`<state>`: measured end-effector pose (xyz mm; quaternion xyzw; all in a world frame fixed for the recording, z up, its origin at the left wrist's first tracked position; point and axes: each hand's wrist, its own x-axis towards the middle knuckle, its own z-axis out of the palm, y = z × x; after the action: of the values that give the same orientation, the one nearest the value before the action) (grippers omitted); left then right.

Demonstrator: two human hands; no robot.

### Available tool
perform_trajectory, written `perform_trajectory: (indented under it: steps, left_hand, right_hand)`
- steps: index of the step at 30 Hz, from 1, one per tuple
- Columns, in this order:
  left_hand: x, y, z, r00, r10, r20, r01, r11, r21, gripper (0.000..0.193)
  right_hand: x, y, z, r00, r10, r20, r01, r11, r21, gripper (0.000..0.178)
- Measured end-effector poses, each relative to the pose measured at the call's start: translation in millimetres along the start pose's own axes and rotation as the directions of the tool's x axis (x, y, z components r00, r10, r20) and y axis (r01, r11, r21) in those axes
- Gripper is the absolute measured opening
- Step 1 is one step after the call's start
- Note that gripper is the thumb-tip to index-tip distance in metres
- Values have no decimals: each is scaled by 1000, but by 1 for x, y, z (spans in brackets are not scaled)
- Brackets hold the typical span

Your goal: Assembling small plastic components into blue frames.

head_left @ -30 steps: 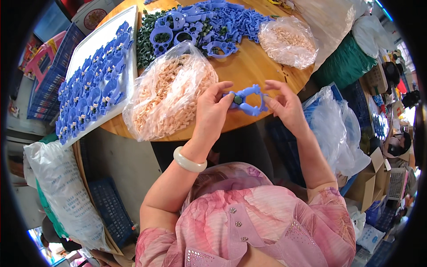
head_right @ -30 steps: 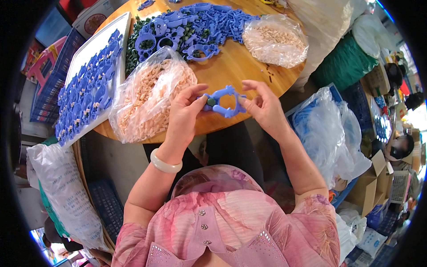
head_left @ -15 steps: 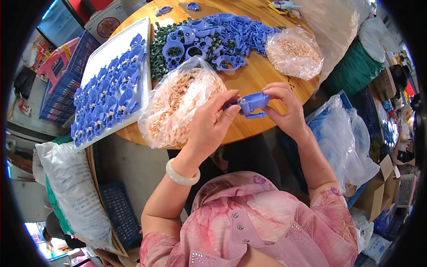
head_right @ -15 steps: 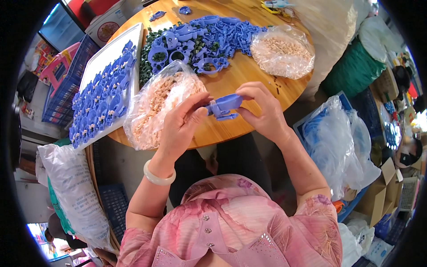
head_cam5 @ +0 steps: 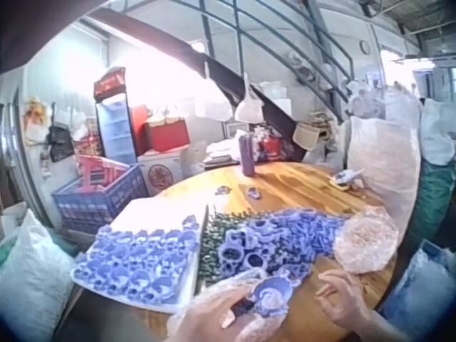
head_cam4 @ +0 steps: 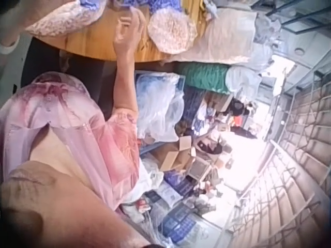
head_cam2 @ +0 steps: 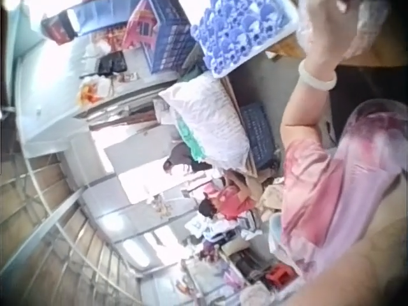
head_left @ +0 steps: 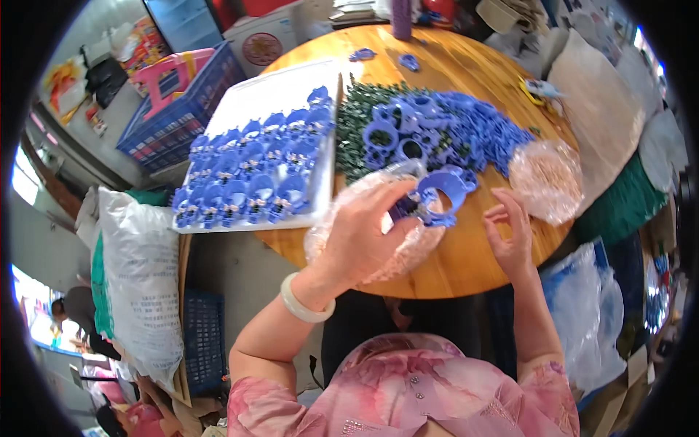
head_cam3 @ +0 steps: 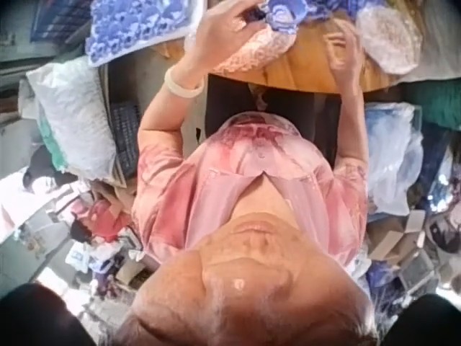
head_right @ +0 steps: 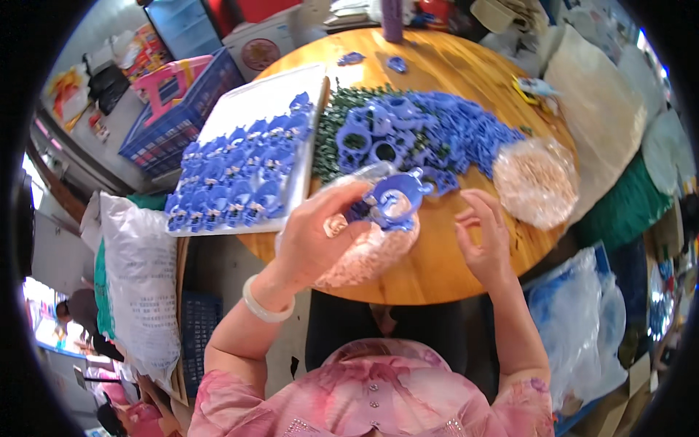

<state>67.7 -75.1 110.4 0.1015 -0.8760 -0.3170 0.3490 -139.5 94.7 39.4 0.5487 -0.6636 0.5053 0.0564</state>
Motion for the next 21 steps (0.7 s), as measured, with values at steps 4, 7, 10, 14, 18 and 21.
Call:
perform_trajectory:
  steps: [4,7,10,14,18,21]
  left_hand:
    - [34,-44,-58,985,-71,-157,97,982,161,39]
    - [71,-90,-105,926,-277,-258,328,927,181,41]
    - [105,-157,-137,899,-255,-357,407,788,462,46]
    - [140,-233,-125,829,-360,-428,556,611,564,53]
    - [156,-272,-102,797,-380,-469,604,485,633,41]
    - [162,-285,-93,759,-434,-485,644,391,658,35]
  right_hand:
    - [-5,24,14,991,117,61,-118,993,15,46]
    - [-7,23,19,969,210,132,-211,977,-2,43]
    - [1,17,23,971,186,153,-182,983,-37,33]
    - [1,32,24,984,111,141,-98,990,-97,22]
    - [5,28,25,981,130,146,-113,986,-122,18]
    - [7,27,24,981,80,178,-52,986,-159,17]
